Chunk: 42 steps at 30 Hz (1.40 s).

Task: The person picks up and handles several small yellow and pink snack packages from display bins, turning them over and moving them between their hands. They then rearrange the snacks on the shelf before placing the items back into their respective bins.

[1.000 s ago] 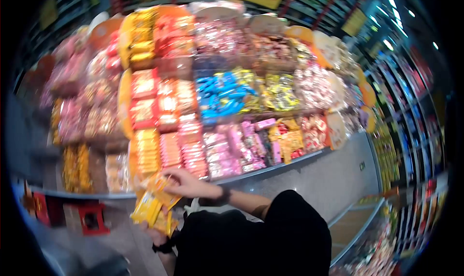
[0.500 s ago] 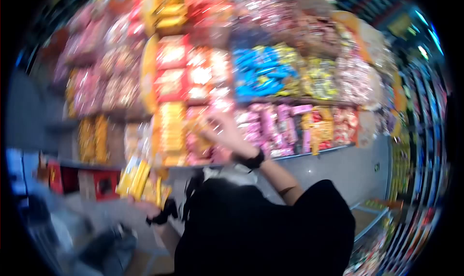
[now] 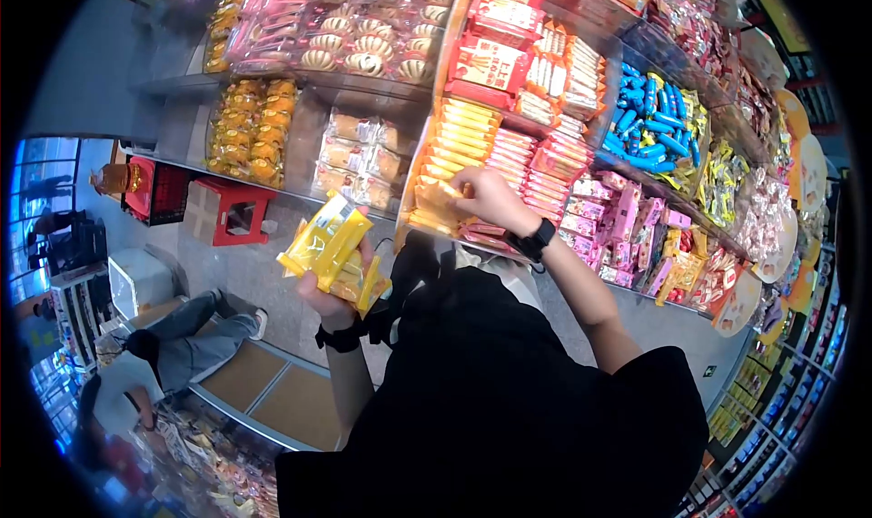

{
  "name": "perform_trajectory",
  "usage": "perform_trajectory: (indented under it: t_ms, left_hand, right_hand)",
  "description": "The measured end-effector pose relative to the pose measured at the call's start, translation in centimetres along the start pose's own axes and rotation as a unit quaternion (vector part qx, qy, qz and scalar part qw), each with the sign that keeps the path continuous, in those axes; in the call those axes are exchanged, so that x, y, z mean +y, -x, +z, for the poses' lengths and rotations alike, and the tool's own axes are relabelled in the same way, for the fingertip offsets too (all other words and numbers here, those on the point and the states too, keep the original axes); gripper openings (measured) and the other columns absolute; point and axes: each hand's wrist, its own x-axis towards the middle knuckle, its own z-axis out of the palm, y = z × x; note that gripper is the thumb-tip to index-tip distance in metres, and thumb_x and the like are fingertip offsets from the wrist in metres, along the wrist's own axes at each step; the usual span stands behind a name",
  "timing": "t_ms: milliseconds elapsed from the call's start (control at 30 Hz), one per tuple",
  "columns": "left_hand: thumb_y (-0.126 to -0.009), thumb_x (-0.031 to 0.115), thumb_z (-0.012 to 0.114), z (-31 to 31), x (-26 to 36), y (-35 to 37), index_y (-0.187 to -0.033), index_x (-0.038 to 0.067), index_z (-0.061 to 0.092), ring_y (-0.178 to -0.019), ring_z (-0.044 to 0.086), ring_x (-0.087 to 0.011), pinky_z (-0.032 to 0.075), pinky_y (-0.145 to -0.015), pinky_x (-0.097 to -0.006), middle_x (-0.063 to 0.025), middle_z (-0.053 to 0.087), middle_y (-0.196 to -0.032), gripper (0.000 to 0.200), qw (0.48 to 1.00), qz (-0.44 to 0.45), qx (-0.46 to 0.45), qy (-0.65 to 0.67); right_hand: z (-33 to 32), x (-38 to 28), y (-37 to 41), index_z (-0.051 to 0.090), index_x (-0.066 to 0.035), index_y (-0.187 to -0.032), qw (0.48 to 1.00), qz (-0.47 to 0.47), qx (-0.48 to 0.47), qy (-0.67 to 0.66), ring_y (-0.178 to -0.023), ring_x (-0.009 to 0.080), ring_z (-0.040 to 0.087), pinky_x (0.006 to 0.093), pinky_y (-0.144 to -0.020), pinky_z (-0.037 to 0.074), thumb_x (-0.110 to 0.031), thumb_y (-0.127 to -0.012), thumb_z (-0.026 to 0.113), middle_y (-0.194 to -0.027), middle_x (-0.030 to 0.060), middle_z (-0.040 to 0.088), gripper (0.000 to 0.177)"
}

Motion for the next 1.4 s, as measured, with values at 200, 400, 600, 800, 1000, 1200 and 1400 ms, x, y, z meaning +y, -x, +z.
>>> perform_trajectory:
  t_ms: [200, 400, 600, 800, 1000, 1200, 1400]
  left_hand:
    - [-0.072, 0.050, 0.050, -2.4, 0.8, -0.9, -0.128, 0.006, 0.031, -0.070, 0.055, -0.0229, 0.048, -0.051, -0.0283, -0.0286, 0.043, -0.120, 0.074, 0.986, -0.065, -0.082, 0.130]
    - [-0.079, 0.042, 0.049, -2.8, -0.1, -3.3, -0.121, -0.001, 0.041, -0.073, 0.058, -0.0174, 0.049, -0.064, -0.0251, -0.0169, 0.058, -0.103, 0.061, 0.963, -0.222, -0.114, 0.101]
    - [-0.092, 0.040, 0.033, -1.6, -1.4, -3.7, -0.113, 0.001, 0.046, -0.067, 0.057, -0.0130, 0.047, -0.060, -0.0231, -0.0118, 0.060, -0.095, 0.045, 0.957, -0.284, -0.039, 0.047]
    - [-0.094, 0.029, 0.037, -1.7, -3.1, -3.6, -0.107, 0.003, 0.045, -0.069, 0.056, -0.0137, 0.046, -0.060, -0.0238, -0.0078, 0.056, -0.084, 0.030, 0.950, -0.267, -0.150, -0.064]
    - [-0.091, 0.027, 0.039, -1.5, -2.3, -3.2, -0.105, 0.004, 0.044, -0.069, 0.056, -0.0140, 0.048, -0.059, -0.0239, -0.0171, 0.055, -0.108, 0.028, 0.954, -0.272, -0.114, -0.051]
    - [-0.089, 0.028, 0.044, -2.0, -1.7, -3.3, -0.105, 0.003, 0.047, -0.069, 0.057, -0.0121, 0.049, -0.060, -0.0240, -0.0113, 0.057, -0.101, 0.029, 0.972, -0.231, -0.036, 0.009]
    - [-0.090, 0.025, 0.044, -1.6, -1.6, -3.1, -0.104, 0.003, 0.047, -0.068, 0.056, -0.0113, 0.048, -0.059, -0.0240, -0.0103, 0.058, -0.099, 0.027, 0.974, -0.225, -0.011, -0.012]
  right_hand:
    - [3.9, -0.7, -1.5, 0.052, 0.000, -0.068, 0.988, -0.048, -0.076, 0.127, -0.065, 0.0349, 0.055, 0.0403, -0.058, 0.044, -0.011, -0.067, 0.062, -0.069, 0.0173, 0.055, 0.014]
    - [5.4, -1.5, -1.8, 0.057, -0.001, -0.074, 0.969, -0.068, -0.025, 0.236, -0.065, 0.0337, 0.058, 0.0397, -0.059, 0.048, -0.016, -0.074, 0.055, -0.070, 0.0163, 0.055, 0.015]
    - [0.3, -9.3, -1.1, 0.041, -0.005, -0.120, 0.993, -0.094, -0.005, 0.072, -0.099, 0.0321, 0.050, 0.0354, -0.082, 0.044, -0.021, -0.071, 0.067, -0.109, 0.0169, 0.046, 0.059]
    - [0.8, -9.1, -0.9, 0.039, -0.003, -0.123, 0.983, -0.050, -0.058, -0.169, -0.098, 0.0248, 0.056, 0.0300, -0.083, 0.044, -0.008, -0.074, 0.059, -0.104, 0.0146, 0.056, 0.053]
    - [-0.6, -5.9, -0.4, 0.042, -0.005, -0.118, 0.898, 0.097, -0.074, -0.423, -0.085, 0.0106, 0.055, 0.0258, -0.063, 0.052, -0.011, -0.089, 0.046, -0.098, 0.0038, 0.055, 0.030]
    - [-1.7, -3.6, -0.3, 0.051, -0.004, -0.105, 0.944, 0.106, -0.076, -0.304, -0.068, 0.0100, 0.057, 0.0261, -0.057, 0.051, -0.021, -0.086, 0.055, -0.078, 0.0027, 0.057, 0.026]
    - [0.1, -2.0, 0.2, 0.054, -0.003, -0.090, 0.992, -0.035, -0.042, 0.110, -0.064, 0.0298, 0.059, 0.0392, -0.058, 0.046, -0.022, -0.073, 0.062, -0.068, 0.0177, 0.057, 0.027]
